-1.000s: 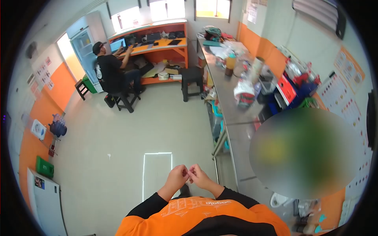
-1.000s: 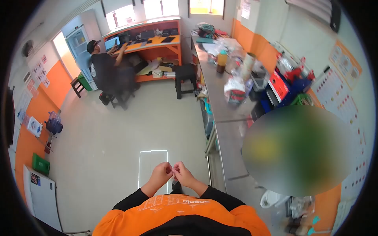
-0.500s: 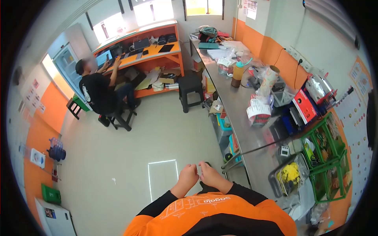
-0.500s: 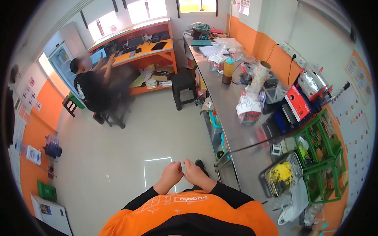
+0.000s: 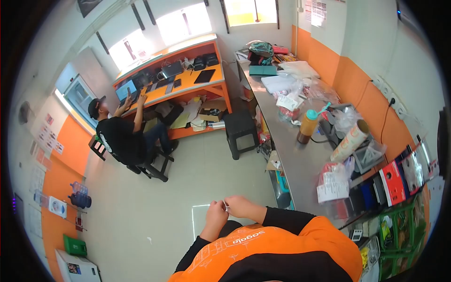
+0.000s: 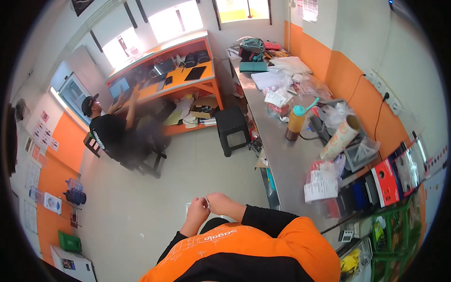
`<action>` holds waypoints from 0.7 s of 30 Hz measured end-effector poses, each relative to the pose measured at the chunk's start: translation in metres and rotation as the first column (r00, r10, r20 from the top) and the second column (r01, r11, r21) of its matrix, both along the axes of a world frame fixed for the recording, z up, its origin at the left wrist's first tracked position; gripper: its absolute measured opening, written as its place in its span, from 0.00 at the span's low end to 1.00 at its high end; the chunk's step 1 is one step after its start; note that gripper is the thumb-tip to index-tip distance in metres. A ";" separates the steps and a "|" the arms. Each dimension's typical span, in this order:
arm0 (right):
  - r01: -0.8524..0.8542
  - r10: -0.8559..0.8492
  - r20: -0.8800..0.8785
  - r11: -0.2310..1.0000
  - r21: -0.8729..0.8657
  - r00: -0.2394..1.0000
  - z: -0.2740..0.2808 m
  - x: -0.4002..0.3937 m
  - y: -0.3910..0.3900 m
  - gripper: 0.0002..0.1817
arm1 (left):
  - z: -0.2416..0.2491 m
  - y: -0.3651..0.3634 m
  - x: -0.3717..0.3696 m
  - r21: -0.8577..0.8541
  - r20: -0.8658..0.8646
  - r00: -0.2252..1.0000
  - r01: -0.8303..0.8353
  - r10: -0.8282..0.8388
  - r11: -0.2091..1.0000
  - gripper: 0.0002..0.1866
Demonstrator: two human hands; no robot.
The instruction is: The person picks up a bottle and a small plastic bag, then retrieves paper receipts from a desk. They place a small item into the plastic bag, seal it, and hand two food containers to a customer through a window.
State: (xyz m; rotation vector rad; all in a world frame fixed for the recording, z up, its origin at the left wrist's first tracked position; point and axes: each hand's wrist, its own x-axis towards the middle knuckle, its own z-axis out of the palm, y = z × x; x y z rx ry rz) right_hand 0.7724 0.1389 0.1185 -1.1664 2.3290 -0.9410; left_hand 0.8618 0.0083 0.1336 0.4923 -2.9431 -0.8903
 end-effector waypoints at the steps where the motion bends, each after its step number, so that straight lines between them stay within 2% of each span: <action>1: 0.002 -0.002 0.006 1.000 -0.015 1.000 -0.002 -0.009 -0.008 0.07 | -0.006 -0.010 -0.012 0.014 -0.009 1.000 -0.005 0.005 1.000 0.05; 5: 0.021 -0.017 -0.068 0.999 0.046 0.998 -0.050 -0.080 -0.033 0.07 | -0.019 -0.049 -0.087 0.039 -0.046 0.997 0.059 -0.058 0.997 0.07; 6: 0.082 -0.078 -0.077 0.996 0.047 0.994 -0.054 -0.098 -0.036 0.08 | -0.023 -0.057 -0.109 0.039 -0.051 0.994 0.097 -0.095 0.995 0.08; 9: 0.303 -0.301 -0.074 0.953 0.025 0.951 -0.041 -0.162 -0.038 0.08 | -0.023 -0.072 -0.193 0.211 -0.140 0.941 0.332 -0.308 0.919 0.15; 11: 0.473 -0.473 -0.016 0.881 -0.025 0.881 -0.020 -0.199 -0.030 0.08 | 0.028 -0.063 -0.240 0.005 -0.277 0.824 0.515 -0.494 0.857 0.20; 13: 0.575 -0.565 0.111 0.813 -0.093 0.817 -0.003 -0.225 -0.018 0.10 | 0.045 -0.058 -0.278 -0.089 -0.341 0.698 0.642 -0.629 0.761 0.25; 15: 0.670 -0.647 0.180 0.731 -0.128 0.741 0.019 -0.245 -0.004 0.11 | 0.039 -0.050 -0.318 -0.077 -0.366 0.593 0.749 -0.717 0.658 0.29; 17: 0.747 -0.717 0.217 0.654 -0.118 0.662 0.039 -0.250 0.008 0.12 | 0.012 -0.036 -0.359 -0.053 -0.330 0.557 0.795 -0.762 0.604 0.26; 20: 0.834 -0.851 -0.034 0.520 -0.182 0.523 0.043 -0.253 0.030 0.10 | 0.001 -0.009 -0.398 -0.001 -0.298 0.498 0.853 -0.814 0.522 0.21; 21: 0.812 -0.843 -0.079 0.535 -0.233 0.533 0.045 -0.252 0.038 0.08 | 0.002 0.002 -0.408 0.016 -0.292 0.482 0.866 -0.826 0.500 0.19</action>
